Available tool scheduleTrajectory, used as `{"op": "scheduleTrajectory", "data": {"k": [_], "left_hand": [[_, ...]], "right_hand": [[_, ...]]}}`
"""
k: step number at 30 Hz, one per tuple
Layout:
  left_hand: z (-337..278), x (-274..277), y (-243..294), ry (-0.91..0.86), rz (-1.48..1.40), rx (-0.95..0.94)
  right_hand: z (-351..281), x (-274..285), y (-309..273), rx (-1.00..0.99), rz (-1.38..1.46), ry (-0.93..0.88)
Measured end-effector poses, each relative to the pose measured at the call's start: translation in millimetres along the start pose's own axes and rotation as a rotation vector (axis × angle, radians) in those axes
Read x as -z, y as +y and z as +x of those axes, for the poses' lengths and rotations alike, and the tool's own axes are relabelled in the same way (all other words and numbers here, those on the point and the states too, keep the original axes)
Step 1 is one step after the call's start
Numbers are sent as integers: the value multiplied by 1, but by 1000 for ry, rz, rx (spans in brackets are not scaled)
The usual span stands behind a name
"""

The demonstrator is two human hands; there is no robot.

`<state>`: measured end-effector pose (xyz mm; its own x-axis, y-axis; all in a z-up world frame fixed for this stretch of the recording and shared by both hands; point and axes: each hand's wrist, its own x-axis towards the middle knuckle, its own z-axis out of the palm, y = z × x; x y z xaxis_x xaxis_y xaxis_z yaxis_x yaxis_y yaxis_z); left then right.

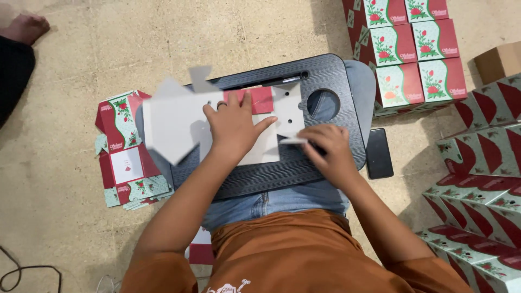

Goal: Folding cardboard templates into boxes on a lap desk while sitting on the floor.

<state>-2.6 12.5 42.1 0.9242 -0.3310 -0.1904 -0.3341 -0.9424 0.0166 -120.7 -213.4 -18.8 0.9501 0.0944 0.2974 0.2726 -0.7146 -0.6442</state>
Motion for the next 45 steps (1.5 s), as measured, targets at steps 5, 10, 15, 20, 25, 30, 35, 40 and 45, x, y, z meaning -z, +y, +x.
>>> {"op": "scheduleTrajectory", "data": {"k": [5, 10, 15, 20, 25, 30, 35, 40, 45], "left_hand": [[-9, -11, -1, 234, -39, -70], [6, -19, 5, 358, -158, -143], [19, -34, 19, 365, -456, -267], [21, -56, 19, 406, -386, -312], [21, -63, 13, 455, -303, -377], [19, -59, 9, 295, -317, -388], [17, -47, 7, 189, -349, -390], [15, -39, 9, 120, -340, -384], [10, -34, 13, 79, -318, -367]], "right_hand": [[45, -11, 20, -115, -47, 103], [70, -24, 21, -235, -156, 49], [66, -32, 22, -163, -210, 156], [69, -27, 13, -186, -151, 153], [69, -18, 5, -153, -133, 87], [76, -6, -3, -320, -96, -164], [83, 5, -10, -376, -55, -245], [83, 12, 7, -382, 51, -295], [87, 13, 29, -376, 241, -365]]}}
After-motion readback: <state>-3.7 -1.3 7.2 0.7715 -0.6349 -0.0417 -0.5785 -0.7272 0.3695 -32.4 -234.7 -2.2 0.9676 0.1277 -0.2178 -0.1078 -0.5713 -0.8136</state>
